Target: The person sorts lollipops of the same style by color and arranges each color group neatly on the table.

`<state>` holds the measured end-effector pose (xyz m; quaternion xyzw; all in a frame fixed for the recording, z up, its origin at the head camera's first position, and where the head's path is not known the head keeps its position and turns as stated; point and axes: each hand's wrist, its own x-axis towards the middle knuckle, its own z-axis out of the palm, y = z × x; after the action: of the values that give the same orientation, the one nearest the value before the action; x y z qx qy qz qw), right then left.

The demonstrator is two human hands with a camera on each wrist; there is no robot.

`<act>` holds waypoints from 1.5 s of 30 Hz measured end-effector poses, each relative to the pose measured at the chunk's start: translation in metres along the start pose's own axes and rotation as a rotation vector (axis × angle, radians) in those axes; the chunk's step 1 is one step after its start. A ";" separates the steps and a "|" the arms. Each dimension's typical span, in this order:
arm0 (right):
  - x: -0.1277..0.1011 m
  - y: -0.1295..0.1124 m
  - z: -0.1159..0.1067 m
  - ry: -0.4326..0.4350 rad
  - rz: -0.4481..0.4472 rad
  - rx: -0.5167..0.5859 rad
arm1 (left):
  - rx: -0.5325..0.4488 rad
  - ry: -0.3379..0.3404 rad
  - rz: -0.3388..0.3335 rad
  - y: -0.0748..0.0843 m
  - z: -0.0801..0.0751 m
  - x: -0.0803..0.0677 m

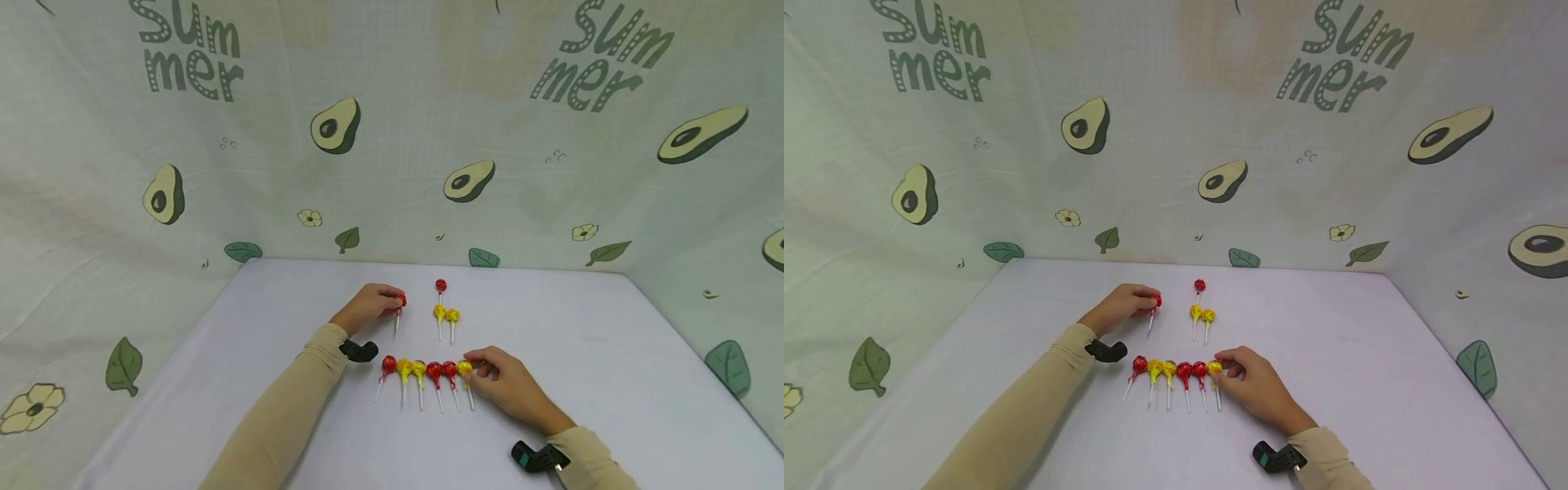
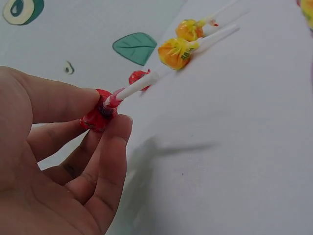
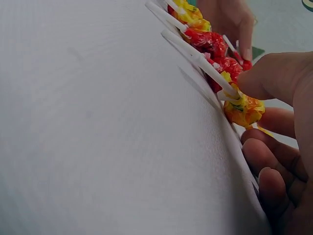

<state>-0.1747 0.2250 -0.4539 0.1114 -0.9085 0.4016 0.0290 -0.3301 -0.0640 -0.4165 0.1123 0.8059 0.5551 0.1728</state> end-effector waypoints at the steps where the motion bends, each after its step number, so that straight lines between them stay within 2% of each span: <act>1: 0.000 0.000 0.000 -0.002 0.000 0.000 | 0.000 0.008 -0.002 0.001 0.001 0.004; 9: 0.000 -0.002 0.001 -0.004 -0.009 -0.012 | 0.012 0.067 -0.009 0.007 0.013 0.034; 14: 0.000 -0.002 0.000 -0.002 -0.012 -0.017 | 0.007 0.119 -0.040 0.010 0.021 0.048; 18: 0.001 0.000 -0.001 0.007 -0.022 -0.025 | 0.042 0.174 -0.050 0.014 0.028 0.057; 22: 0.002 0.001 -0.002 0.010 -0.038 -0.023 | 0.100 0.209 -0.064 0.019 0.034 0.062; 31: 0.003 0.001 0.001 0.013 -0.049 -0.013 | 0.177 0.216 -0.040 0.016 0.044 0.080; 45: 0.001 -0.002 -0.001 0.013 -0.053 -0.003 | 0.241 0.234 -0.005 0.019 0.054 0.088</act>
<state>-0.1755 0.2242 -0.4517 0.1328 -0.9057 0.3999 0.0458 -0.3887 0.0215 -0.4297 0.0648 0.8816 0.4632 0.0641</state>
